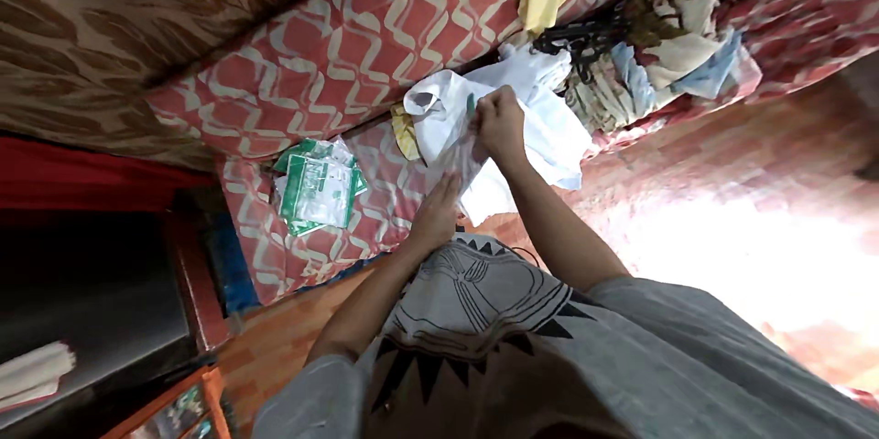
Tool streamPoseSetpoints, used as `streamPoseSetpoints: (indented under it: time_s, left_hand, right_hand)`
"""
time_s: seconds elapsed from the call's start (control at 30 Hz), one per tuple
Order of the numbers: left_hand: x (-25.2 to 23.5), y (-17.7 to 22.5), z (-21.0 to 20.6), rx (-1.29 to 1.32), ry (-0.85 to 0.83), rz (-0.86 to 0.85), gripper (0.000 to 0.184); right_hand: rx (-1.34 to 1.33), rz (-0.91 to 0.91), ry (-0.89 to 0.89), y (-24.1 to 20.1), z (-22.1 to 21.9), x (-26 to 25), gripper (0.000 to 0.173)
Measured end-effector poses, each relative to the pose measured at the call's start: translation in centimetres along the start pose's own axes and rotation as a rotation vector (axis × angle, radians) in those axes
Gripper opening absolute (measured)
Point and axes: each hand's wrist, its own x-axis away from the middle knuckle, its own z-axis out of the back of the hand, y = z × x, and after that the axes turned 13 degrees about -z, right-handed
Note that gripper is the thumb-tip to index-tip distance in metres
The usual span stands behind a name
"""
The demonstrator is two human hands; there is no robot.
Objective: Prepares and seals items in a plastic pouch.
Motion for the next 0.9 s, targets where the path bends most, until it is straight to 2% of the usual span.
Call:
streamPoseSetpoints:
  time_s: [0.07,0.2,0.3,0.37,0.4,0.43,0.53,0.57,0.67,0.7,0.8,0.87,0.9]
  left_hand:
    - [-0.6,-1.0,1.7,0.223,-0.114,0.01,0.062]
    - [-2.7,-4.7,4.7,0.304,0.035,0.111,0.05]
    - [-4.9,-7.1,7.4,0.386,0.279,0.195,0.067]
    - [-6.4,-8.8,8.8,0.451,0.447,0.098,0.088]
    - [-7.0,-9.5,9.7,0.478,0.471,0.065,0.093]
    - [-7.2,-9.5,10.6,0.509,0.447,0.056,0.089]
    - [-7.1,-7.4,12.9,0.529,0.361,0.102,0.041]
    - [-7.0,-6.3,13.5,0.54,0.349,0.127,0.035]
    - [-6.5,-2.9,15.5,0.399,0.398,0.178,0.031]
    - [-6.3,-1.8,16.4,0.315,0.395,0.182,0.032]
    - [-6.2,0.6,18.6,0.058,0.343,0.177,0.037]
    - [-6.0,1.6,19.5,-0.037,0.314,0.155,0.039]
    - [-5.9,2.1,19.8,-0.066,0.305,0.139,0.04]
  right_hand:
    - [0.199,0.253,-0.122,-0.4,1.0,0.3,0.027]
    - [0.353,0.439,-0.272,-0.9,2.9,0.7,0.023]
    - [0.188,0.568,-0.255,-1.0,5.0,1.4,0.02]
    - [-0.075,0.671,-0.26,-0.9,6.2,1.5,0.018]
    - [-0.214,0.699,-0.273,-0.8,6.8,1.5,0.016]
    - [-0.339,0.706,-0.284,-0.9,7.2,1.4,0.014]
    - [-0.603,0.638,-0.264,-0.1,8.2,0.7,0.01]
    - [-0.648,0.596,-0.227,0.5,8.6,0.3,0.01]
    - [-0.529,0.498,-0.088,2.8,9.6,-0.4,0.02]
    - [-0.433,0.458,-0.071,3.5,9.6,-0.3,0.028]
    - [-0.087,0.422,-0.113,5.1,8.6,0.1,0.072]
    - [0.108,0.47,-0.123,5.0,7.0,0.7,0.091]
    - [0.162,0.502,-0.092,4.9,6.0,1.0,0.095]
